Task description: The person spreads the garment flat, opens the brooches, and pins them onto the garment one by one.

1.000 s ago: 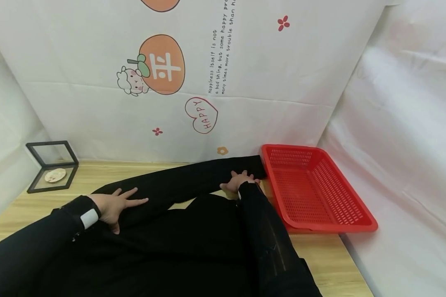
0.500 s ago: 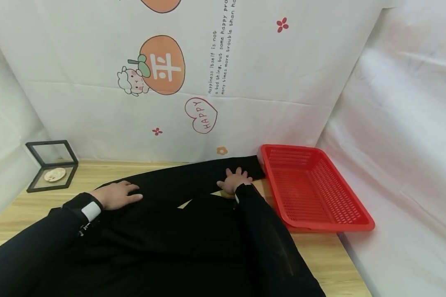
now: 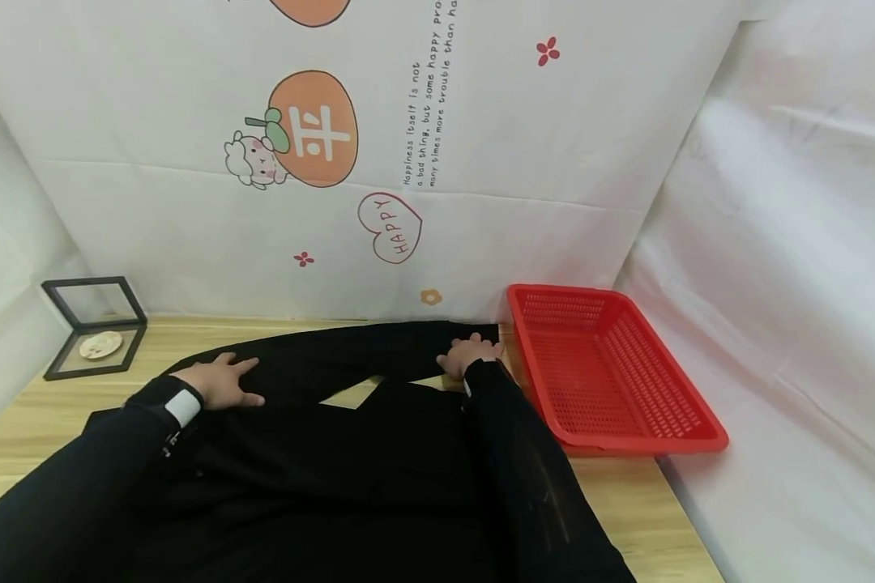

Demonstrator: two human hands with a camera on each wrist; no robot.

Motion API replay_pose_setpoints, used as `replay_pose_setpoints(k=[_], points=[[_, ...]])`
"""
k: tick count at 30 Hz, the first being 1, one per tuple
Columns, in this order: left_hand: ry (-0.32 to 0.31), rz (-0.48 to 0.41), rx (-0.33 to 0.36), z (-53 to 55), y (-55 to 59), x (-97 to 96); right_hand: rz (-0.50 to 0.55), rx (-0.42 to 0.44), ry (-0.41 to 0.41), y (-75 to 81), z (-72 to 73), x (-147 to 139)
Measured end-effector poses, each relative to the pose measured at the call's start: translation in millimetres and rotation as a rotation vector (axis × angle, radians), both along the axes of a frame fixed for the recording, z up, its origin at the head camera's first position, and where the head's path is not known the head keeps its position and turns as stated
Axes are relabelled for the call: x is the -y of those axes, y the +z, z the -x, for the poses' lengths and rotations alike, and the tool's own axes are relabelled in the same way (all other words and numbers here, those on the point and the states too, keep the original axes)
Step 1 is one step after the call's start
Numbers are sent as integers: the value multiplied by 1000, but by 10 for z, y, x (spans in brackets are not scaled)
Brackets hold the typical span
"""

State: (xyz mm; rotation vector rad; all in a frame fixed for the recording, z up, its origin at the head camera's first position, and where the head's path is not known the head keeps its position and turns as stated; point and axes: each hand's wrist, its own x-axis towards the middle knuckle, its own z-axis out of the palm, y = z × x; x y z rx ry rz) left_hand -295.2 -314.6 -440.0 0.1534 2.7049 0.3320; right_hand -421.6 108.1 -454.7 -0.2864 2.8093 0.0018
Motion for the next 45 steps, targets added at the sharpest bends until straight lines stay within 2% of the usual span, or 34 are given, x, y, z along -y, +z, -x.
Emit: replay_pose_setpoints(k=[2, 7, 11, 16, 19, 23, 28, 31, 36, 38, 45], points=[[19, -8, -1, 25, -7, 26, 1, -18, 4, -11, 26, -24], [52, -27, -25, 107, -72, 101, 57, 14, 18, -103, 78, -111], [54, -37, -29, 177, -102, 131, 89, 22, -19, -162, 104, -152], [34, -57, -5, 291, -119, 153, 77, 33, -57, -164, 130, -170], [6, -68, -21, 392, -147, 180, 69, 44, -70, -162, 165, -172], [-3, -67, -40, 504, -146, 195, 57, 20, -80, -159, 222, -161], [-12, -58, -32, 608, -145, 230, 51, -5, -139, -183, 286, -127], [3, -82, -81, 681, -203, 296, 70, -7, -147, -216, 328, -117], [56, -83, -169, 739, -244, 339, 154, -138, -104, -281, 427, -109], [68, -66, -155, 745, -246, 318, 174, -161, -92, -299, 473, -103], [57, -49, -72, 771, -236, 224, 131, -47, -88, -291, 570, -128]])
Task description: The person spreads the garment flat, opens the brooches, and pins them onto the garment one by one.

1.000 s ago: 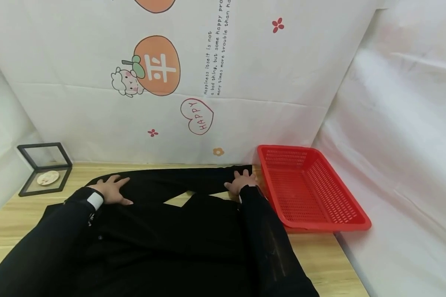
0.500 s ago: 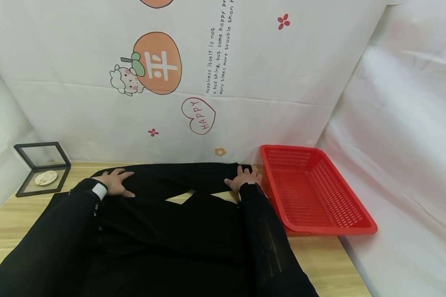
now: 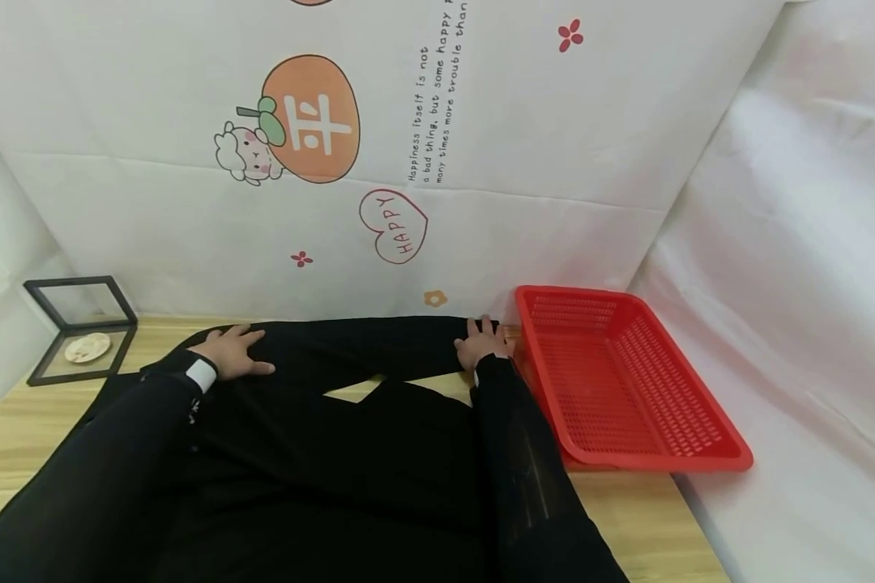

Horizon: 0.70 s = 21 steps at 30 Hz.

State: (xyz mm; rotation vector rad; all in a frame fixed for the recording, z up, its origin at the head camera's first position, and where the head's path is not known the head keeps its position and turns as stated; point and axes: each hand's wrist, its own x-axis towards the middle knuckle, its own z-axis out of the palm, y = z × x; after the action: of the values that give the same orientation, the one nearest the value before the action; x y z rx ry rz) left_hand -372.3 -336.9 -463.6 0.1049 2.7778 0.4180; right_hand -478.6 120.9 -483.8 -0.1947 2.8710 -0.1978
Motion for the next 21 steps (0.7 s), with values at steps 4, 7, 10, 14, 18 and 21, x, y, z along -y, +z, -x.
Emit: replay_pose_setpoints(k=[4, 7, 10, 14, 18, 21], points=[[-48, -4, 46, -30, 97, -47, -7, 85, -1, 59, -37, -37], [-101, 0, 61, -35, 146, -44, 8, 126, -30, 92, -60, -77], [-140, -19, 54, -21, 141, -49, -5, 89, -70, 94, -90, -130], [-155, -49, -32, 22, 49, -35, -57, -46, -51, 85, -178, -77], [-175, -7, -168, -56, 75, 51, -109, -99, 55, 239, -424, 254], [-202, 59, -263, -347, 224, 104, -136, -71, 183, 467, -814, 546]])
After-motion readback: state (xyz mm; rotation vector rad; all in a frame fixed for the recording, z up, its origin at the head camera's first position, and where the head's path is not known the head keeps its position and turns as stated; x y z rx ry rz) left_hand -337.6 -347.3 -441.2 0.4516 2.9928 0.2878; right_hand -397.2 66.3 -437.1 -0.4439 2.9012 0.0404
